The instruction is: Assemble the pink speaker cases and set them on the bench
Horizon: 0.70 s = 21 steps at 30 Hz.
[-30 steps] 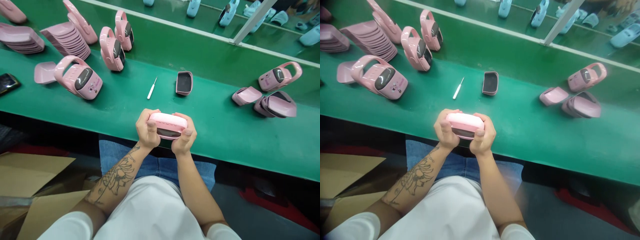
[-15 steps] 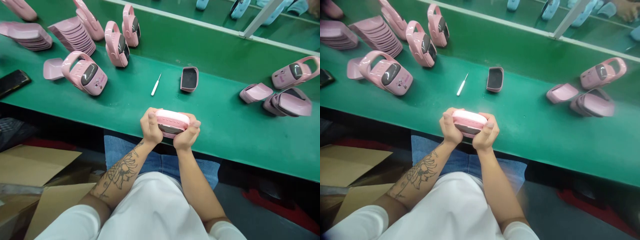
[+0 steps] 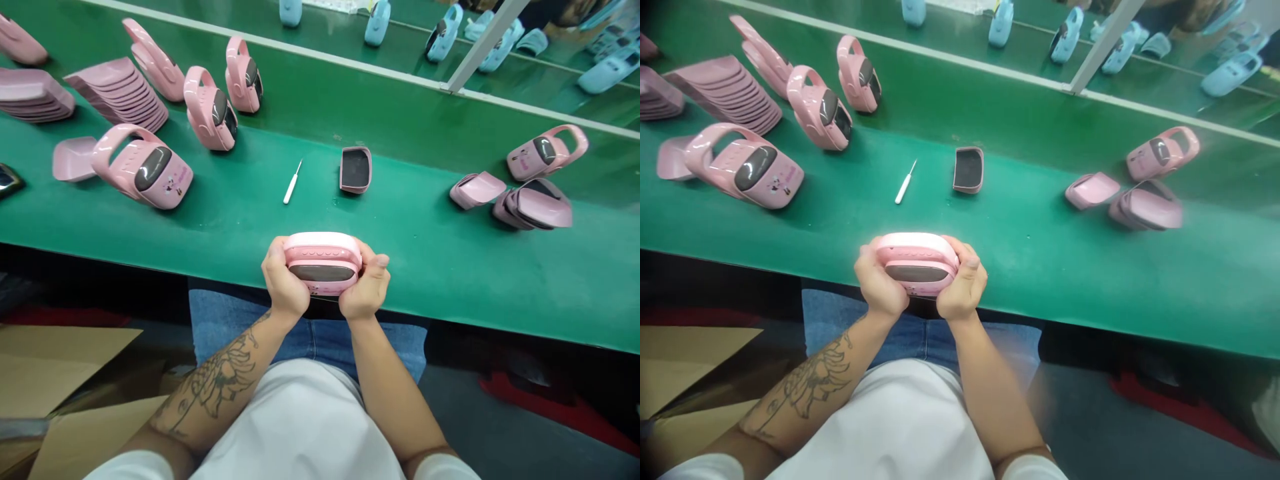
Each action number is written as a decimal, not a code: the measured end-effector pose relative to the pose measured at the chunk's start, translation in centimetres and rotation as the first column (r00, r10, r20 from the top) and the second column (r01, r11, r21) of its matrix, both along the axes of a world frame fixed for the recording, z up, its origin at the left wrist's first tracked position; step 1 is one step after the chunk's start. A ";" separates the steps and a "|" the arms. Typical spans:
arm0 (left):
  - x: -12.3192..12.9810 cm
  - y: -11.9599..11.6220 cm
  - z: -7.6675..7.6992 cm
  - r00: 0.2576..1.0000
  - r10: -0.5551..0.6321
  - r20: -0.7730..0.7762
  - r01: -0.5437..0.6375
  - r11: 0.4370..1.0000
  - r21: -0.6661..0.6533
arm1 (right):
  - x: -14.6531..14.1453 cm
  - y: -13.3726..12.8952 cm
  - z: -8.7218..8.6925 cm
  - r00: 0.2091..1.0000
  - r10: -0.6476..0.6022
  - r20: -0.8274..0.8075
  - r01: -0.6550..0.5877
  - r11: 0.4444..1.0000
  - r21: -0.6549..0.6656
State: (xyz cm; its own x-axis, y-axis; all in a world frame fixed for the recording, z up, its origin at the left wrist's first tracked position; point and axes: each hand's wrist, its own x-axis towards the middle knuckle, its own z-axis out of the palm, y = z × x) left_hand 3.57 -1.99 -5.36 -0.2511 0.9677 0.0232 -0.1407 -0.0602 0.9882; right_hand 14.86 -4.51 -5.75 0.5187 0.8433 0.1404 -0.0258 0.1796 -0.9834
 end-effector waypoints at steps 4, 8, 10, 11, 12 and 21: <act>-0.6 -1.2 1.1 0.973 -0.231 -0.016 0.230 0.956 0.182 | 0.7 1.5 0.8 0.862 -0.073 -0.502 0.016 0.993 -0.116; -0.9 -2.4 2.2 0.856 -0.435 -0.278 0.503 0.826 0.256 | 0.6 1.9 2.5 0.691 -0.032 -0.722 -0.089 0.988 -0.129; -0.6 -2.9 2.8 0.858 -0.372 -0.354 0.471 0.845 0.252 | 0.3 1.6 3.4 0.583 -0.011 -0.812 -0.172 0.975 -0.137; -0.4 -3.0 3.1 0.868 -0.334 -0.367 0.439 0.861 0.256 | 0.1 1.4 3.8 0.539 -0.012 -0.842 -0.203 0.968 -0.144; -0.2 -3.2 3.4 0.877 -0.306 -0.371 0.414 0.873 0.259 | -0.1 1.2 4.1 0.515 -0.018 -0.857 -0.222 0.963 -0.153; -0.8 -1.7 5.2 0.908 -0.355 0.223 0.348 0.935 0.074 | -0.3 -0.4 5.3 0.708 0.014 -0.706 -0.137 0.984 -0.117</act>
